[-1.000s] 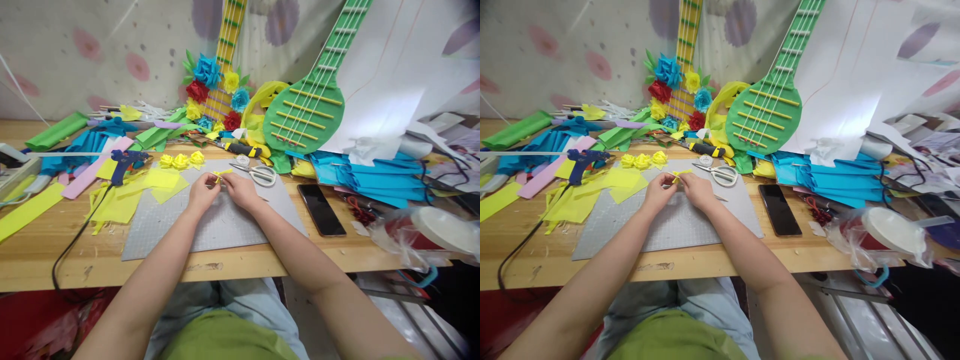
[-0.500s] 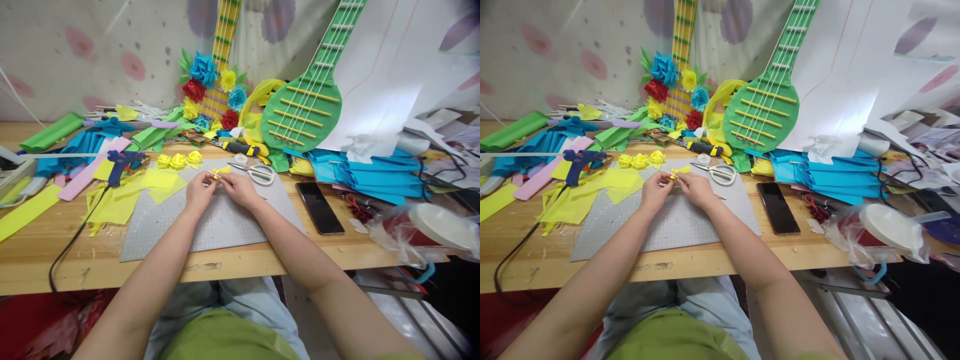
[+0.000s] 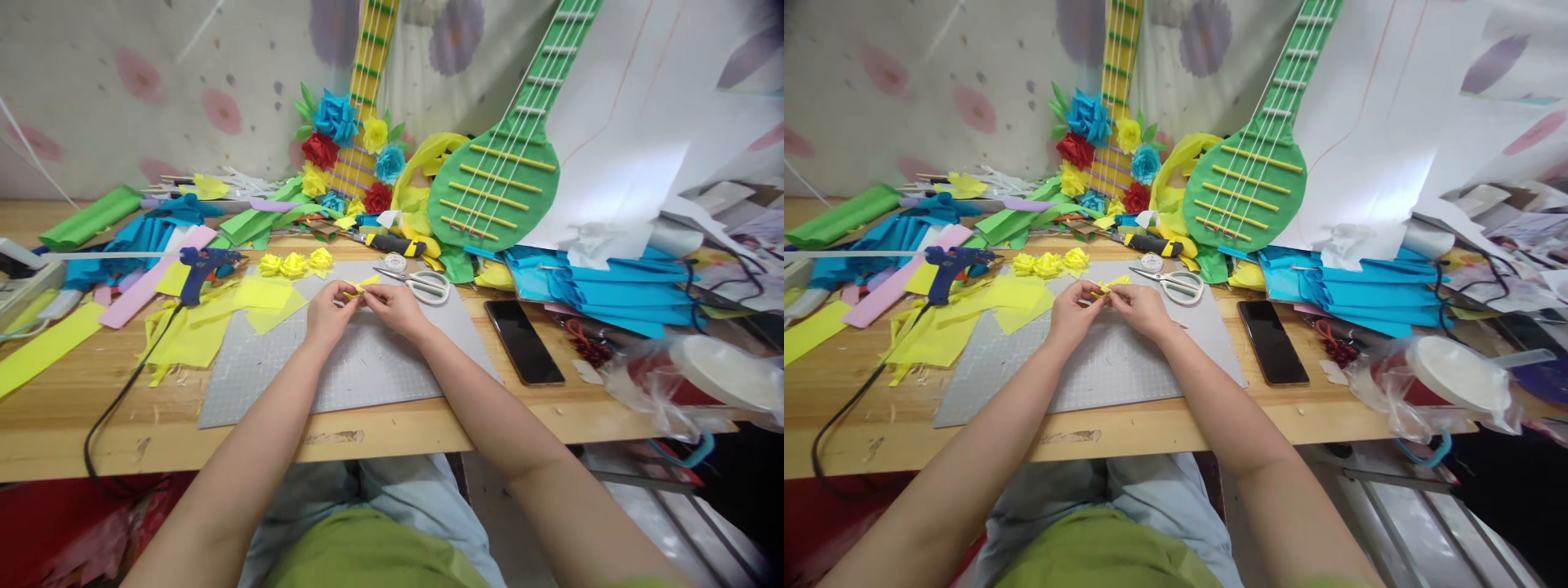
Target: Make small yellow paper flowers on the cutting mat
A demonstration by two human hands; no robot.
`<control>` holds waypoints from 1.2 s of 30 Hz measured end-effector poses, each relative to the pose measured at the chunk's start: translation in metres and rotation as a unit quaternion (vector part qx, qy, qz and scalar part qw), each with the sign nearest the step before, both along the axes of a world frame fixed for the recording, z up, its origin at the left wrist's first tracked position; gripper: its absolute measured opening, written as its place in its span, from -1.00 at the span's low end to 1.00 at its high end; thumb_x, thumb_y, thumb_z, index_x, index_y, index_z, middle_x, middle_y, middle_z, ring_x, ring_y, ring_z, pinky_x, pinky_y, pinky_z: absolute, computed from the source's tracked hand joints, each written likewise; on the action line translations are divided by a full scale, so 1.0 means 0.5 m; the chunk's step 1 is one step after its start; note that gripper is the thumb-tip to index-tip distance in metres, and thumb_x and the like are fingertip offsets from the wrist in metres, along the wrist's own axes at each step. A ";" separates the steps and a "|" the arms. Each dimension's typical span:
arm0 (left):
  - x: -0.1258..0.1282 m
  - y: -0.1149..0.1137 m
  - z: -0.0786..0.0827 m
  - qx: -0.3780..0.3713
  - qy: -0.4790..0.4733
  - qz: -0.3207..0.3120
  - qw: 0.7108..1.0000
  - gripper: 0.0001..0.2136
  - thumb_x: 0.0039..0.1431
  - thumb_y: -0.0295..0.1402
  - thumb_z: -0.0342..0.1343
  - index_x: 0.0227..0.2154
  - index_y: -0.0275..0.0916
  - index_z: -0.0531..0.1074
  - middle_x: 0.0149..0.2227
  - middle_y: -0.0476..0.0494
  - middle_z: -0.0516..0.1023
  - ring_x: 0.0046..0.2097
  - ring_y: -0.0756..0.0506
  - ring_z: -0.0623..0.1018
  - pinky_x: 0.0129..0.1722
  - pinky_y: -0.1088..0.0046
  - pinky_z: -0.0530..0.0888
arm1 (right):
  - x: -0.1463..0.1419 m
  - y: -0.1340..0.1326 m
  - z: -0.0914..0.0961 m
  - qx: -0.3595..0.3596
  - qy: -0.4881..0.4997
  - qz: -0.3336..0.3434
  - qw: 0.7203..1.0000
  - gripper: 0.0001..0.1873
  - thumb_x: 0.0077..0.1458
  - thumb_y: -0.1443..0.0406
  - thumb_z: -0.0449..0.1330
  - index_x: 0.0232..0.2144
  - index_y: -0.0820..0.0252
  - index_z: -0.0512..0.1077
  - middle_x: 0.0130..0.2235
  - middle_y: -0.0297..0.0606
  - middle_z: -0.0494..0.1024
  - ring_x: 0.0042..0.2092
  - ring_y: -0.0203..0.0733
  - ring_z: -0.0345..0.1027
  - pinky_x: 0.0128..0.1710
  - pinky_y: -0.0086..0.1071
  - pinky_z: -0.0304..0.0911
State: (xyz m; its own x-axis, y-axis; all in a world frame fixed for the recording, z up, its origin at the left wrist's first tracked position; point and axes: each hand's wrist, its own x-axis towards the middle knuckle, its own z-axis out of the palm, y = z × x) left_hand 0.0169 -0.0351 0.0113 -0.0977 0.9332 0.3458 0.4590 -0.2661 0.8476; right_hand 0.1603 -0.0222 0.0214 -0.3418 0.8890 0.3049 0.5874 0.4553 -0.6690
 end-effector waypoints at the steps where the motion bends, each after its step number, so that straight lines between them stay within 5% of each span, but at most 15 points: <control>1: 0.000 0.000 0.000 -0.002 -0.004 -0.004 1.000 -0.88 -0.11 -0.33 0.09 -0.45 -0.22 0.37 -0.42 -0.01 0.46 -0.43 0.06 0.41 -0.46 0.55 0.36 | 0.001 0.000 0.002 -0.011 0.013 0.007 1.000 -0.70 0.07 0.24 -0.03 -0.23 0.12 0.45 -0.26 -0.34 0.53 -0.27 -0.33 0.37 -0.26 -0.50 0.19; 15: 0.002 -0.008 0.007 0.019 0.017 -0.003 1.000 -0.91 -0.08 -0.34 0.04 -0.47 -0.21 0.34 -0.43 -0.01 0.44 -0.43 0.06 0.41 -0.46 0.55 0.34 | 0.004 0.001 0.012 -0.073 0.065 0.038 0.994 -0.68 0.01 0.29 -0.03 -0.25 0.19 0.46 -0.35 -0.35 0.53 -0.32 -0.35 0.35 -0.32 -0.53 0.17; 25: 0.027 0.015 -0.005 -0.003 -0.037 0.044 0.998 -0.69 -0.18 -0.42 0.08 -0.31 -0.20 0.16 -0.40 0.03 0.40 -0.43 0.06 0.42 -0.46 0.55 0.33 | -0.003 0.008 0.003 -0.017 -0.002 -0.017 1.000 -0.70 0.03 0.25 -0.01 -0.27 0.13 0.48 -0.40 -0.40 0.52 -0.44 -0.38 0.27 -0.47 -0.55 0.05; 36: 0.022 0.014 -0.009 -0.012 0.034 0.049 0.998 -0.74 -0.13 -0.44 0.04 -0.30 -0.18 0.21 -0.39 0.03 0.40 -0.38 0.05 0.43 -0.40 0.54 0.33 | -0.007 0.009 -0.007 0.036 -0.031 -0.026 0.999 -0.74 0.05 0.25 0.02 -0.28 0.10 0.47 -0.31 -0.37 0.54 -0.33 -0.34 0.34 -0.36 -0.53 0.12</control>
State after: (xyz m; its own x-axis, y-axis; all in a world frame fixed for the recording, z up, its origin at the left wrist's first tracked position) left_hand 0.0278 -0.0282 0.0068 -0.1666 0.9282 0.3327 0.5379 -0.1973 0.8196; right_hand 0.1565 -0.0178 0.0177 -0.3152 0.8825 0.3489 0.6513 0.4686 -0.5969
